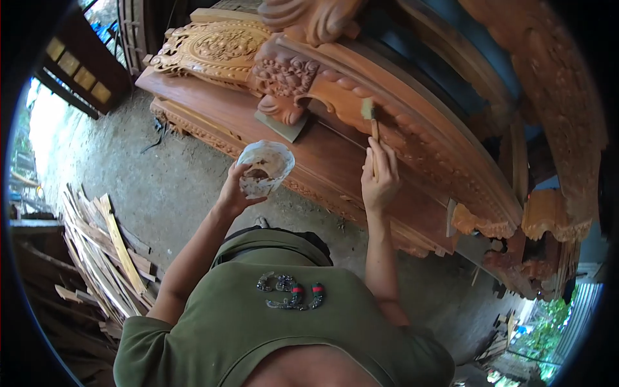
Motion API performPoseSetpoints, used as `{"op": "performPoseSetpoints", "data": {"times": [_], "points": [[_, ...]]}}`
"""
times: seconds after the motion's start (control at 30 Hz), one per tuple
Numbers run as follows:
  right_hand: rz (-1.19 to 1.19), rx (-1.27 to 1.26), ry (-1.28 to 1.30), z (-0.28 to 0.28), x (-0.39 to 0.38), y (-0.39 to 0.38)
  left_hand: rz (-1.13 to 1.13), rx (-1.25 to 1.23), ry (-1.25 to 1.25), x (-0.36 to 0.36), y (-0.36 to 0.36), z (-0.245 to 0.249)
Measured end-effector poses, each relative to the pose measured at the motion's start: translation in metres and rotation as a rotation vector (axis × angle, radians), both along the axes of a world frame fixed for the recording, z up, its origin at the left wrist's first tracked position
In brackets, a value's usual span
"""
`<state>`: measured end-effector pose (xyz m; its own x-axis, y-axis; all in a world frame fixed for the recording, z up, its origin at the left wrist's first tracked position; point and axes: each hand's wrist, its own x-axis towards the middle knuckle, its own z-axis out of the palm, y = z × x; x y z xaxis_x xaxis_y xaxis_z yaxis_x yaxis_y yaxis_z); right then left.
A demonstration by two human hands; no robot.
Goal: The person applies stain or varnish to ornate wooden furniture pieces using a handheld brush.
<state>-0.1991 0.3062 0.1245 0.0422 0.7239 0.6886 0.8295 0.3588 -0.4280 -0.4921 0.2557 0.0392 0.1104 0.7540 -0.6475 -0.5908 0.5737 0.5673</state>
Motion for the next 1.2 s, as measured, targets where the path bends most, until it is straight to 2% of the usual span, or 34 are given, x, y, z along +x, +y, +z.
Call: {"op": "performPoseSetpoints", "data": {"times": [0.1,0.13,0.23,0.33,0.37,0.4,0.47,0.5,0.57,0.63,0.7,0.77,0.8,0.9,1.0,1.07,1.13,1.17,1.2], "points": [[0.133,-0.249,-0.257,-0.013,0.010,0.004,-0.006,-0.006,-0.011,0.002,-0.002,0.008],[0.142,-0.245,-0.257,-0.017,0.009,-0.001,0.003,-0.004,-0.010,0.003,-0.004,0.012],[0.088,-0.077,-0.027,-0.006,0.006,-0.005,0.081,-0.053,0.021,0.000,-0.010,0.007],[0.007,-0.071,-0.011,0.007,0.006,0.000,0.008,-0.017,-0.018,-0.004,-0.007,-0.010],[0.051,-0.165,0.002,0.003,0.008,0.000,0.002,-0.012,-0.016,-0.005,-0.008,-0.010],[0.049,-0.156,0.002,-0.001,0.010,-0.002,0.001,-0.005,-0.011,-0.006,-0.009,-0.008],[0.075,-0.231,-0.161,-0.010,0.012,-0.008,0.021,-0.005,-0.015,-0.008,-0.008,-0.006],[0.062,-0.186,0.001,-0.008,0.005,-0.010,0.052,-0.015,-0.002,-0.007,-0.008,0.001],[-0.005,-0.091,0.122,0.002,0.004,-0.017,0.102,-0.044,0.017,-0.009,-0.015,0.011],[-0.057,0.025,0.233,0.011,0.000,-0.016,0.074,-0.059,0.010,-0.016,-0.018,0.000],[-0.073,-0.005,0.181,0.005,-0.006,-0.014,0.026,-0.044,0.017,-0.023,-0.017,-0.007],[-0.007,-0.078,0.019,-0.008,-0.002,-0.014,-0.012,-0.067,0.031,-0.024,-0.016,-0.010],[0.078,-0.238,0.186,0.002,-0.011,-0.021,-0.024,-0.089,0.051,-0.023,-0.018,-0.012],[0.087,-0.145,0.199,0.008,-0.011,-0.025,-0.046,-0.098,0.024,-0.019,-0.018,-0.017],[-0.068,-0.048,0.309,0.009,0.019,-0.022,-0.029,-0.080,-0.020,-0.010,-0.013,-0.028],[-0.256,-0.058,0.420,0.006,0.043,-0.030,-0.035,-0.033,-0.104,-0.006,-0.010,-0.038],[-0.313,0.073,0.444,0.010,0.057,-0.034,-0.014,-0.004,-0.106,-0.001,-0.010,-0.030],[-0.419,0.086,0.435,0.008,0.061,-0.035,0.022,-0.024,-0.099,0.004,-0.011,-0.024],[-0.423,0.084,0.452,0.005,0.055,-0.033,0.047,-0.039,-0.094,0.005,-0.009,-0.019]]}}
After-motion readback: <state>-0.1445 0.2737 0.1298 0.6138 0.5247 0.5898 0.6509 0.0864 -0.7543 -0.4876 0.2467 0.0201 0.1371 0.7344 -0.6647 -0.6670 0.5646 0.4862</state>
